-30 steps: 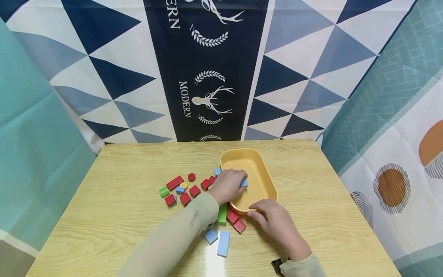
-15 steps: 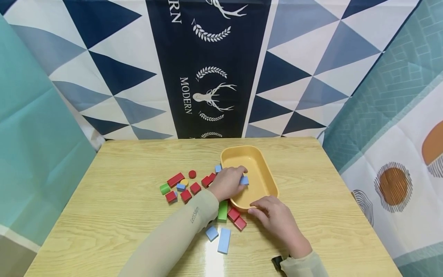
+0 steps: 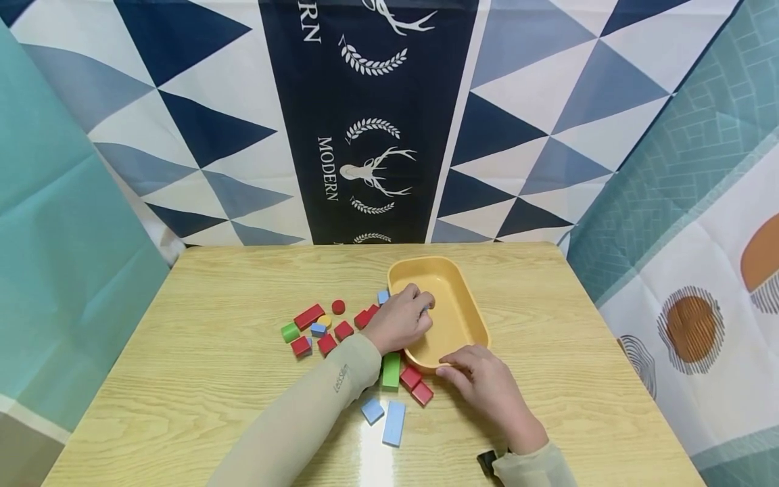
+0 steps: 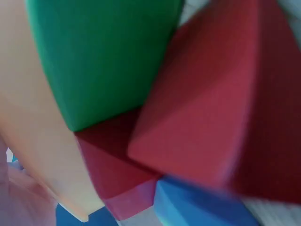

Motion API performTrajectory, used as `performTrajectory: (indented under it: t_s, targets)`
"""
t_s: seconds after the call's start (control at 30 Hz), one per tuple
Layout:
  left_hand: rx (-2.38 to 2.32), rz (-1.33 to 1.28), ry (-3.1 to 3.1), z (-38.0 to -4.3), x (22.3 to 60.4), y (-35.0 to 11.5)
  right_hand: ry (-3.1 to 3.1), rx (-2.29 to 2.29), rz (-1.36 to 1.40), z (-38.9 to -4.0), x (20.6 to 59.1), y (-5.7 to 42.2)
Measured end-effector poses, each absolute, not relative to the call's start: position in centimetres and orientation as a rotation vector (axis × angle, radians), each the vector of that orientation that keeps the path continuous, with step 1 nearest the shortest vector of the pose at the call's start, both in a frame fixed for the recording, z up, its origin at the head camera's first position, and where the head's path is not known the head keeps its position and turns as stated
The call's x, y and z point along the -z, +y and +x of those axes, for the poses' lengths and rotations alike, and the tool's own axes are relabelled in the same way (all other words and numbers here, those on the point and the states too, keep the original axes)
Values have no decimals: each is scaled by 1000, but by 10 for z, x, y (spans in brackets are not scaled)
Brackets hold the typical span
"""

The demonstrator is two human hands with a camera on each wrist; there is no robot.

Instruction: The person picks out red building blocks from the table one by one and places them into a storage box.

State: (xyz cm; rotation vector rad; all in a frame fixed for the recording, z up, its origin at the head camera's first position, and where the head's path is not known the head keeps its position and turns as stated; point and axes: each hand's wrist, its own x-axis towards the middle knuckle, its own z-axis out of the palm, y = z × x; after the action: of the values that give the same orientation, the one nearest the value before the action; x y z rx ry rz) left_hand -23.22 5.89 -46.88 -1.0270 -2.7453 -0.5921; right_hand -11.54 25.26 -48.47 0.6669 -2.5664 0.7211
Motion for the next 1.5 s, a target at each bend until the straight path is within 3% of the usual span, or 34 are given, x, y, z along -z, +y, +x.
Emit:
performTrajectory:
  t_s: [0.2,0.53,0.87,1.23,1.4,1.5]
  targets:
    - [549,-971,-2597,-233,461,51,-2541,-734,681,-116,489,254]
    - [140,-883,-2881,-232,453,43,-2526,-747,671,-115,490,258]
    - [-37,-1188,-2632,-172,438,32,-2530,-724,672,-117,490,258]
    - [-105,-1192,-2818,-144,453,35,-2543,-724,644,-117,491,257]
    - [62,-1357,-2781,-143,423,26,-2545,-730,639,-117,492,256]
    - [201,-1322,-2744,-157,403,26,-2543,-731,628,-119,492,257]
